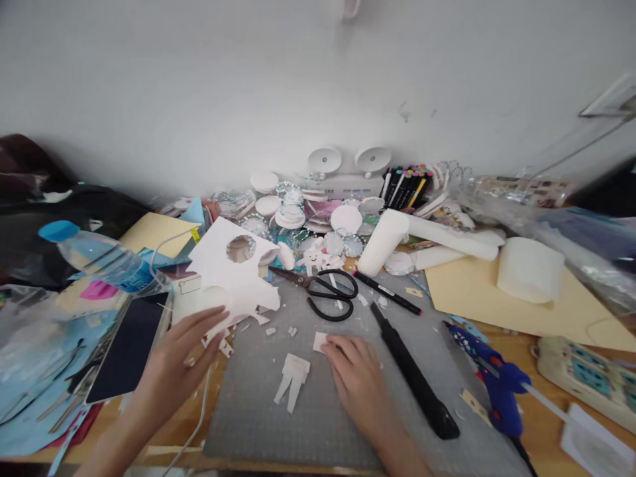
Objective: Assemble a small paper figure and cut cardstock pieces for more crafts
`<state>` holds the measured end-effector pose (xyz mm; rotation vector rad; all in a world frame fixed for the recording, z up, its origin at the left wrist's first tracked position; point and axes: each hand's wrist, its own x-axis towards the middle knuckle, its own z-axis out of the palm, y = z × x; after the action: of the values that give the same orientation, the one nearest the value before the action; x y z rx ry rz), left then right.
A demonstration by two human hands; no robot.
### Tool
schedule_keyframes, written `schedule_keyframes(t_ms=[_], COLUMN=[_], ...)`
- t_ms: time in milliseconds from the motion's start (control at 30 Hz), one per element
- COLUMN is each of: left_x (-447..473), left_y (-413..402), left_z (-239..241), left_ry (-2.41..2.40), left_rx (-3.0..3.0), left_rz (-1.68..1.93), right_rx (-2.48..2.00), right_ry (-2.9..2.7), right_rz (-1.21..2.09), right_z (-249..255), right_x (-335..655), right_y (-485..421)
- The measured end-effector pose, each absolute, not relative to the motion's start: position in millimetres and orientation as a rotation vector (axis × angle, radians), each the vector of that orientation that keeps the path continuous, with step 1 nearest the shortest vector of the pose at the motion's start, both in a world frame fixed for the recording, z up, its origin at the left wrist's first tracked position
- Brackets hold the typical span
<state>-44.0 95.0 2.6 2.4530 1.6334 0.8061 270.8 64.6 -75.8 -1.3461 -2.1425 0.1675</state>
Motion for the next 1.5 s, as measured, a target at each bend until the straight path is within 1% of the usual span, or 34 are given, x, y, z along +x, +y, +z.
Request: schedule_keyframes(t_ms=[67, 133, 333, 500, 800, 967, 1233, 1367, 1500], left_x=[-56, -61, -53, -52, -61, -71, -64, -65, -71], left_y=[111, 126, 146, 153, 168, 178, 221, 251, 267], left_z=[-3, -11, -26, -21, -8, 10, 28, 34, 32], left_ry=[1.825, 1.901, 1.877, 1.764, 1.606, 1.574, 1.503, 1.579, 1.682], left_rx=[2.398, 2.369, 2.283, 2.158, 1.685, 1.403, 1.323, 1.390, 1.560], left_rz=[0.692, 0.610, 0.566, 0.722, 1.247, 1.487, 1.530, 1.533, 1.452], right_rx=[-1.352, -1.355, -1.365, -1.341, -1.394, -1.388, -1.391, -1.404, -1.428], right_ry=[-2.118, -2.091, -2.082, -1.996, -1.737, -1.686, -1.784, -1.819, -1.837], right_rz=[0.136, 0.113, 0.152, 0.110, -0.076, -0.113, -0.057, -0.029, -0.018], right_z=[-79, -81, -78, -63, -26, -23, -30, -31, -35], right_x=[271, 272, 271, 274, 301, 305, 300, 299, 303], right_y=[65, 65, 63, 62, 82, 82, 79, 76, 72])
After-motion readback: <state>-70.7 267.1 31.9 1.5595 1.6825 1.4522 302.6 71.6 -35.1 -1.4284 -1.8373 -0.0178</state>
